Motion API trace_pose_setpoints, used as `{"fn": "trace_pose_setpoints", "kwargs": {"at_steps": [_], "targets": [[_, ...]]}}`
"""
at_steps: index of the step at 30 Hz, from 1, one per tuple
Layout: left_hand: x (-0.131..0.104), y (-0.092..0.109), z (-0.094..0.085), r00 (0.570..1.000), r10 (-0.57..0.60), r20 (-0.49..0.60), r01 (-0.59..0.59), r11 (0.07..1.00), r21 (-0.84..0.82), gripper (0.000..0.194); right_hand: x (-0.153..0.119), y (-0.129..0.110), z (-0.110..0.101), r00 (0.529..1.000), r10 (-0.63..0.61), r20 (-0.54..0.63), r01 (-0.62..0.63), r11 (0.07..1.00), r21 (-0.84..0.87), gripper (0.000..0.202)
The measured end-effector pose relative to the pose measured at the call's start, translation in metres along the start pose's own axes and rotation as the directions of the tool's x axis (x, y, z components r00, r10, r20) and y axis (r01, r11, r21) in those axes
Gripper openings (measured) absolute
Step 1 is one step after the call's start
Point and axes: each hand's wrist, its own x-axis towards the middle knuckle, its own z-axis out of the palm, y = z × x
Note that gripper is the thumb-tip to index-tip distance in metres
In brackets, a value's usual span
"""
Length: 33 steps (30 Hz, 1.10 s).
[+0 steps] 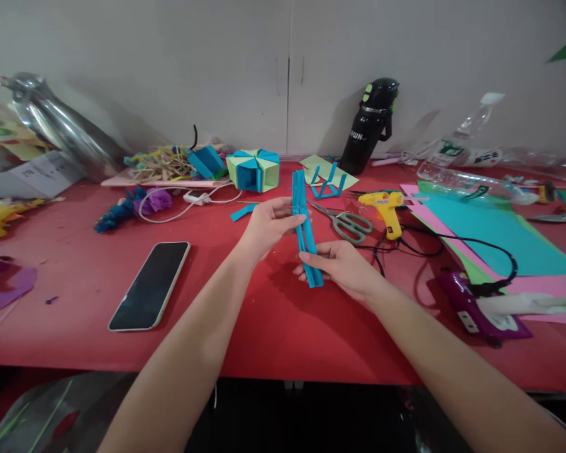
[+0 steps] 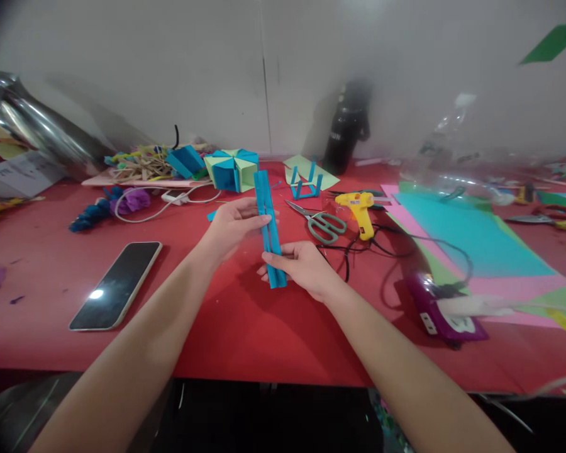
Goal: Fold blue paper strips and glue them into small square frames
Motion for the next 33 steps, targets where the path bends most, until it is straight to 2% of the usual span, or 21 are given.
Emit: {"fn": "trace_pose_setpoints", "kwargs": {"at_steps": [5,8,12,15,17,24,30,33], "targets": [[-0.001,0.0,0.005,0.998,-0.038,-0.059,0.037,0.999,-0.017,0.033,-0.001,0.001,-0.001,0.999,-0.046,0.017,0.047,0.995,-0.086,0.035],[-0.001,0.004,0.003,0.999,-0.035,-0.039,0.035,0.999,-0.004,0.028,0.0,-0.001,-0.005,0.989,-0.144,0.033,0.147,0.977,-0.155,0.035],[-0.003,0.007,0.001,0.996,-0.084,0.005,0.084,0.996,0.016,0.024,0.004,-0.006,-0.012,0.946,-0.298,-0.126,0.272,0.944,-0.187,0.038],[-0.005,0.008,0.003,0.988,-0.142,0.06,0.138,0.988,0.07,0.023,0.006,-0.009,-0.016,0.889,-0.382,-0.255,0.323,0.915,-0.243,0.037],[-0.006,0.008,0.004,0.981,-0.162,0.109,0.149,0.982,0.116,0.02,0.006,-0.011,-0.017,0.856,-0.43,-0.288,0.365,0.896,-0.253,0.034],[-0.01,0.007,0.005,0.97,-0.166,0.177,0.135,0.975,0.177,0.019,0.008,-0.009,-0.02,0.815,-0.503,-0.287,0.45,0.862,-0.233,0.023],[-0.01,0.008,0.007,0.974,-0.162,0.16,0.129,0.972,0.198,0.018,0.007,-0.011,-0.02,0.794,-0.561,-0.234,0.464,0.808,-0.363,0.017],[-0.009,0.007,0.007,0.972,-0.187,0.143,0.16,0.97,0.183,0.02,0.004,-0.013,-0.018,0.757,-0.621,-0.202,0.478,0.737,-0.478,0.012]]}}
